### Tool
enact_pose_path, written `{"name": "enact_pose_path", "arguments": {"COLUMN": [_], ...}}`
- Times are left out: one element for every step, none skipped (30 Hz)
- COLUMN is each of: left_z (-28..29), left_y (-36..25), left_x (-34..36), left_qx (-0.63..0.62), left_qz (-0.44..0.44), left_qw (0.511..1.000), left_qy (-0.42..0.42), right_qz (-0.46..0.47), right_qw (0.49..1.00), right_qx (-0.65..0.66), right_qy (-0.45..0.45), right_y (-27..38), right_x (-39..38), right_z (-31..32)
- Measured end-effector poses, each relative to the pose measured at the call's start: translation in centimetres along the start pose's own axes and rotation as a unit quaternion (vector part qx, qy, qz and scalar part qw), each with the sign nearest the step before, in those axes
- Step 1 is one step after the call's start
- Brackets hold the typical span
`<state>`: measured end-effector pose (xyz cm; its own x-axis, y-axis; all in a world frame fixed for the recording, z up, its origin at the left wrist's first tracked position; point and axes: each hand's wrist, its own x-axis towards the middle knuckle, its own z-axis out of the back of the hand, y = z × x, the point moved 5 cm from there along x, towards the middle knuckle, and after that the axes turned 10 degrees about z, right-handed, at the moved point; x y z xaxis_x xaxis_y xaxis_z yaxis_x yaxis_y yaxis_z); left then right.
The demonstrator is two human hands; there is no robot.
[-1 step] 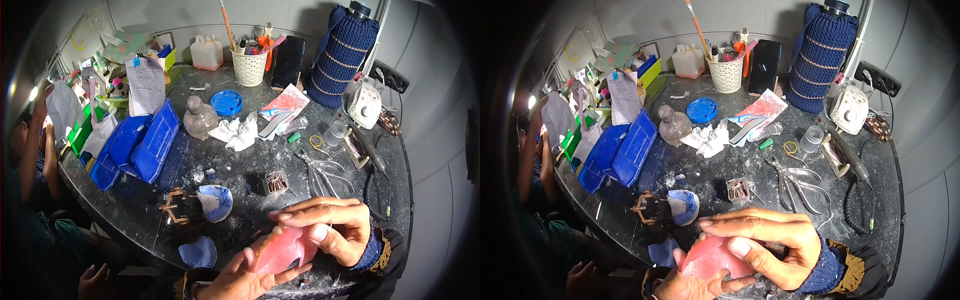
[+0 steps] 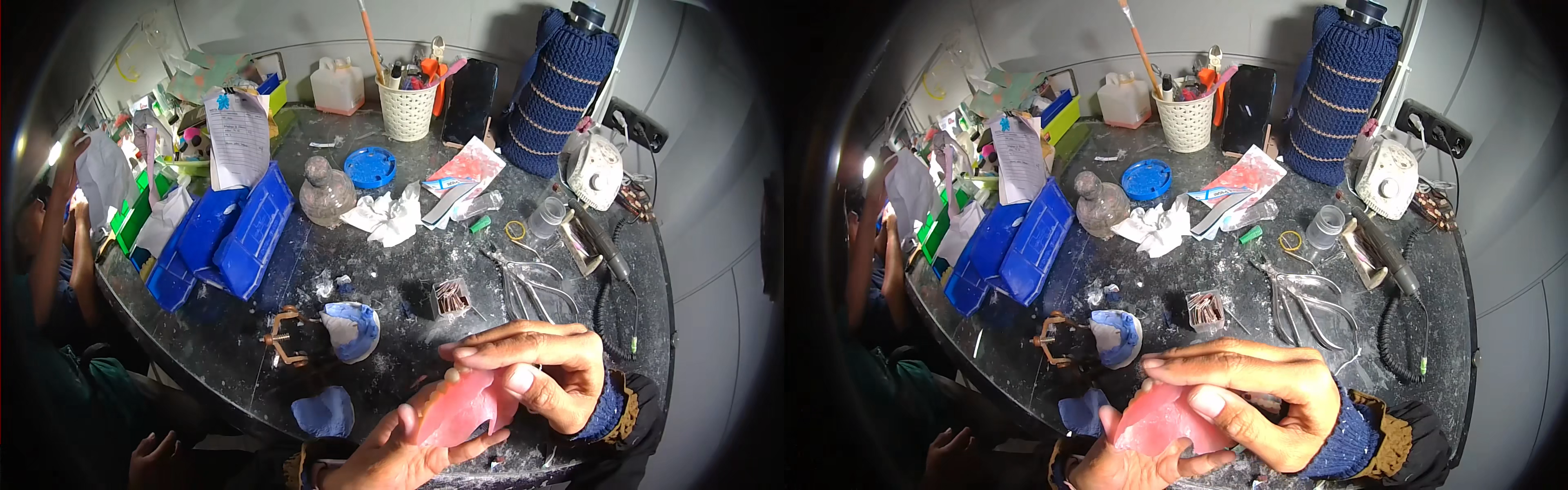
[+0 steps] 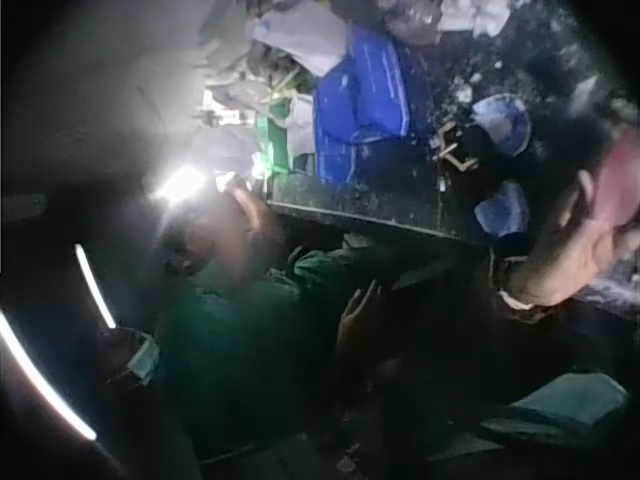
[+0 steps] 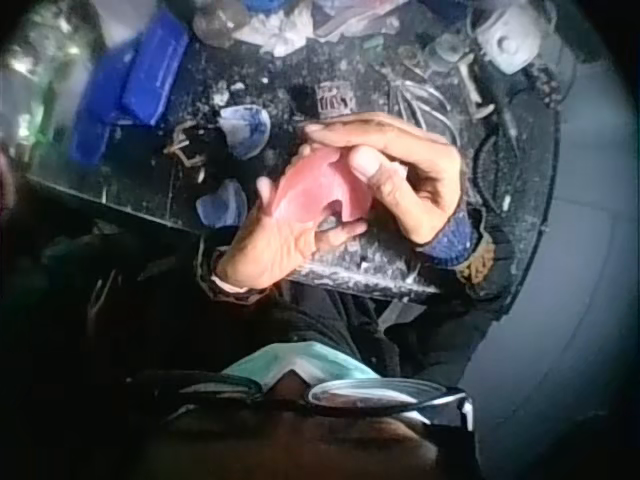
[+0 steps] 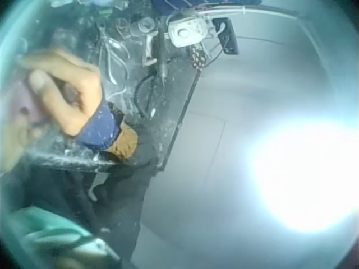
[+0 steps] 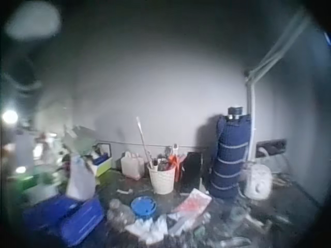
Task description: The person carves wax on a dental prosthesis using a metal tool, tests its fit onto a dental articulator, and removes the denture base by hand.
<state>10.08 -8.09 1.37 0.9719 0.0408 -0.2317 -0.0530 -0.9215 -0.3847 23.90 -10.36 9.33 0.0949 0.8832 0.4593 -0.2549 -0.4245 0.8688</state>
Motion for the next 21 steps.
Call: {"name": "enact_pose_path", "arguments": {"left_z": [0.1, 0.0, 0.0, 0.2, 0.3, 0.2, -0.1, -0.4, -0.6, -0.7, -0.7, -0.6, -0.5, -0.8, -0.9, -0.5, -0.1, 0.0, 0.2, -0.3, -0.6], "left_y": [0.0, -0.2, -0.3, -0.2, -0.2, -0.3, -0.3, -0.5, -0.6, -0.7, -0.7, -0.7, -0.7, -0.8, -1.0, -0.8, -0.7, -0.7, -0.5, -0.7, -0.9], "left_x": [0.0, 0.1, 0.2, 0.3, 0.4, 0.3, 0.1, -0.1, -0.3, -0.3, 0.1, 0.5, 0.9, 0.6, 0.3, 0.1, 0.3, 0.4, 0.2, 0.3, 0.4], "left_qx": [0.0, -0.049, -0.098, -0.098, -0.056, -0.015, -0.013, -0.025, -0.037, -0.036, -0.035, -0.034, -0.035, -0.032, -0.029, -0.026, -0.027, -0.028, -0.027, -0.021, -0.014], "left_qz": [0.001, 0.011, 0.021, 0.022, 0.001, -0.021, -0.021, -0.014, -0.008, -0.01, 0.0, 0.009, 0.016, 0.005, -0.005, -0.009, -0.021, -0.033, -0.032, -0.036, -0.04], "left_qw": [1.0, 0.999, 0.995, 0.995, 0.998, 1.0, 1.0, 0.999, 0.999, 0.999, 0.999, 0.999, 0.999, 0.999, 0.999, 0.999, 0.999, 0.999, 0.999, 0.999, 0.999], "left_qy": [0.0, -0.009, -0.018, -0.017, -0.003, 0.011, 0.012, -0.014, -0.039, -0.04, -0.04, -0.04, -0.036, -0.037, -0.038, -0.039, -0.009, 0.022, 0.023, 0.013, 0.002], "right_qz": [0.0, 0.004, 0.008, 0.007, 0.01, 0.012, 0.014, 0.012, 0.01, 0.012, 0.009, 0.006, 0.002, 0.006, 0.01, 0.014, 0.014, 0.014, 0.014, 0.02, 0.027], "right_qw": [1.0, 1.0, 0.999, 1.0, 0.999, 0.999, 0.999, 0.999, 0.999, 0.999, 0.999, 0.999, 0.999, 1.0, 1.0, 1.0, 1.0, 1.0, 1.0, 0.999, 0.999], "right_qx": [-0.001, 0.001, 0.003, 0.002, -0.003, -0.007, -0.008, -0.007, -0.006, -0.005, -0.005, -0.004, -0.009, -0.004, 0.0, 0.002, 0.003, 0.004, 0.002, 0.006, 0.011], "right_qy": [-0.001, 0.015, 0.031, 0.03, 0.035, 0.039, 0.039, 0.043, 0.047, 0.049, 0.046, 0.043, 0.039, 0.024, 0.009, 0.011, 0.011, 0.011, 0.01, 0.028, 0.046], "right_y": [0.0, 0.0, 0.1, 0.0, 0.1, 0.2, 0.3, 0.3, 0.2, 0.2, 0.0, -0.3, -0.5, -0.4, -0.3, -0.1, 0.0, 0.1, 0.2, 0.2, 0.2], "right_x": [0.0, 0.1, 0.1, 0.1, 0.1, 0.1, 0.1, 0.1, 0.1, 0.1, 0.0, -0.1, -0.3, -0.2, -0.1, 0.0, 0.1, 0.1, 0.2, 0.1, 0.1], "right_z": [0.1, 0.2, 0.2, 0.3, 0.2, 0.1, 0.1, 0.1, 0.0, -0.1, 0.2, 0.4, 0.6, 0.4, 0.2, 0.0, -0.1, -0.1, 0.0, 0.1, 0.2]}}
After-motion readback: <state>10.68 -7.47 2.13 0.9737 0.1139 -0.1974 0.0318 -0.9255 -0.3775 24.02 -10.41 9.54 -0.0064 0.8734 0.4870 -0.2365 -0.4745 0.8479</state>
